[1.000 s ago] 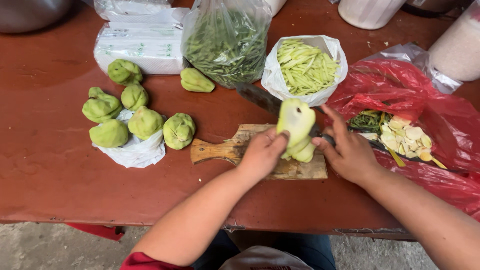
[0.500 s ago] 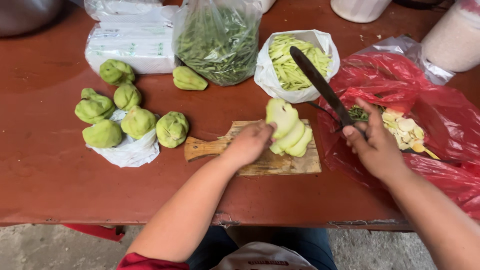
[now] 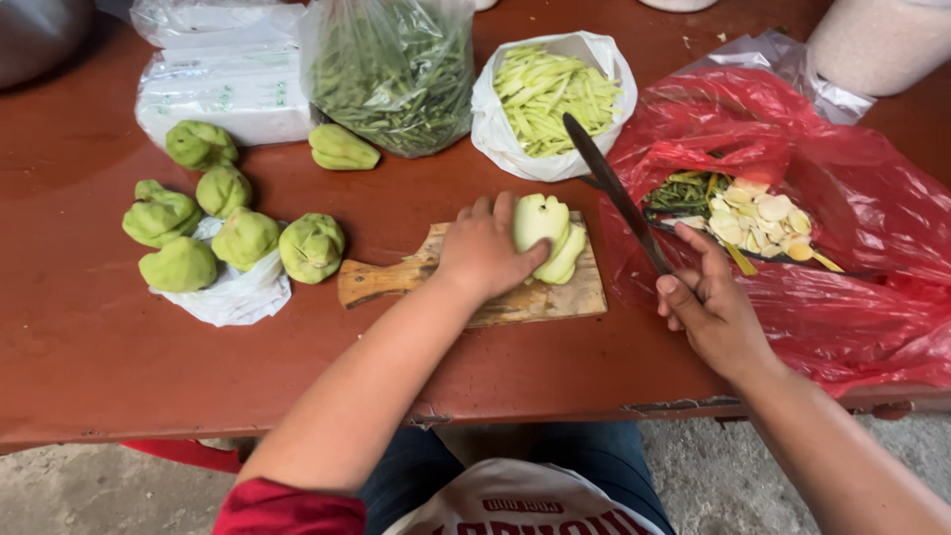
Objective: The person slices a green vegetable into thin strips on a wooden cutting board using a knife. They repeatedly transfer the sliced pieces into a white plastic bag. The person also peels the skin off the vegetable and discards the peels into a red plastic bag.
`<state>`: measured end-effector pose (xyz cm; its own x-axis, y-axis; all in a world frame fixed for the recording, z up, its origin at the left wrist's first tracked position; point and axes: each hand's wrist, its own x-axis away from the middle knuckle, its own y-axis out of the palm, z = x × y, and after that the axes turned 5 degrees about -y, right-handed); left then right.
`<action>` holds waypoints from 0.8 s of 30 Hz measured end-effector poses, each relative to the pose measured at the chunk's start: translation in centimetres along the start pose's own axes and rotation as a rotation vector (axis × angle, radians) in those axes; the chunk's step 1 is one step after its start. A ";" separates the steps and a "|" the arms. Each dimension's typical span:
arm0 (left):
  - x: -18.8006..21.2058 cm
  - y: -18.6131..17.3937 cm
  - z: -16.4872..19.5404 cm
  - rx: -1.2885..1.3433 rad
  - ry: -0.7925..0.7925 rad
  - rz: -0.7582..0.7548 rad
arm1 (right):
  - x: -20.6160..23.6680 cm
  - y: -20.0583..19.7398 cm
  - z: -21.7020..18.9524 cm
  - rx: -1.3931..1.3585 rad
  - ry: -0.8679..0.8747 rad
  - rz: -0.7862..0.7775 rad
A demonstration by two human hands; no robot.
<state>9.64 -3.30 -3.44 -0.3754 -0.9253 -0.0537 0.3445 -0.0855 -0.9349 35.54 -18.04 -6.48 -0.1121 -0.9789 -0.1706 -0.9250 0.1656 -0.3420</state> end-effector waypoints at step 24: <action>-5.5 4.6 -1.5 0.839 -0.008 -0.302 | 1.3 1.6 2.6 -0.294 0.070 0.015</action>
<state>11.97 1.96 -8.02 -0.5472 -0.8218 0.1589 0.7497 -0.5657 -0.3434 34.87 -18.77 -9.60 -0.1420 -0.9842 -0.1062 -0.9873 0.1485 -0.0556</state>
